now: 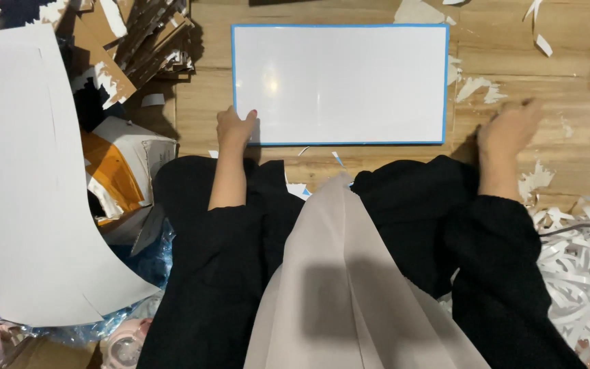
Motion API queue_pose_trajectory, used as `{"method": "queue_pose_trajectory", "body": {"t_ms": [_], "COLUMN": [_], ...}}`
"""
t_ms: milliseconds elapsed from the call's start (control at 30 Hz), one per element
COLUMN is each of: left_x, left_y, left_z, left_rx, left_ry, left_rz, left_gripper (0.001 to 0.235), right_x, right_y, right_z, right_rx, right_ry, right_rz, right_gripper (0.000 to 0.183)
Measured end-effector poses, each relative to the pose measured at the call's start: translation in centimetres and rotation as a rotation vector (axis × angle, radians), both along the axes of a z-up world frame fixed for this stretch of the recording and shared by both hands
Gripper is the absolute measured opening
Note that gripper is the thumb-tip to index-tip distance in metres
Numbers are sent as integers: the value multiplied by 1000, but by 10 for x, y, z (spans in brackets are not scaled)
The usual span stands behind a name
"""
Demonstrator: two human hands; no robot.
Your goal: Manually assembling folders by aligning white adhesive sheets onto blue folder covers and smoothing them with a scraper tool.
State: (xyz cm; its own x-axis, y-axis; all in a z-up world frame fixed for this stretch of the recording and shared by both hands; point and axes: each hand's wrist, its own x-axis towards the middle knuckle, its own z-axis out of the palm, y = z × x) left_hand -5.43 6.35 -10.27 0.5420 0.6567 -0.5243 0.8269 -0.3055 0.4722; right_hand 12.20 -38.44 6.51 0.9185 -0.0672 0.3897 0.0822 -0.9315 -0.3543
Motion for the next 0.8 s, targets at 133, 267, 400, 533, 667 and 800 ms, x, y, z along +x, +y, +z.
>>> {"method": "queue_pose_trajectory", "body": {"t_ms": [133, 267, 400, 533, 667, 800], "left_x": [-4, -8, -9, -9, -8, -3], "left_y": [-5, -15, -23, -24, -28, -21], "left_z": [24, 73, 103, 110, 133, 120], "left_rx": [53, -4, -2, 76, 101, 40], "left_ry": [-35, -100, -104, -117, -309, -291], "left_rz": [52, 47, 49, 77, 285, 347], "left_gripper": [61, 51, 47, 41, 28, 37], "right_x": [-10, 3, -7, -10, -2, 8], "right_y": [10, 4, 12, 9, 1, 0], "right_z": [-74, -138, -120, -118, -120, -74], "right_rx": [-194, -74, -40, 14, 4, -43], "right_ry": [256, 346, 315, 285, 279, 169], "right_rz": [112, 59, 44, 60, 40, -33], "right_gripper": [30, 35, 33, 34, 25, 15]}}
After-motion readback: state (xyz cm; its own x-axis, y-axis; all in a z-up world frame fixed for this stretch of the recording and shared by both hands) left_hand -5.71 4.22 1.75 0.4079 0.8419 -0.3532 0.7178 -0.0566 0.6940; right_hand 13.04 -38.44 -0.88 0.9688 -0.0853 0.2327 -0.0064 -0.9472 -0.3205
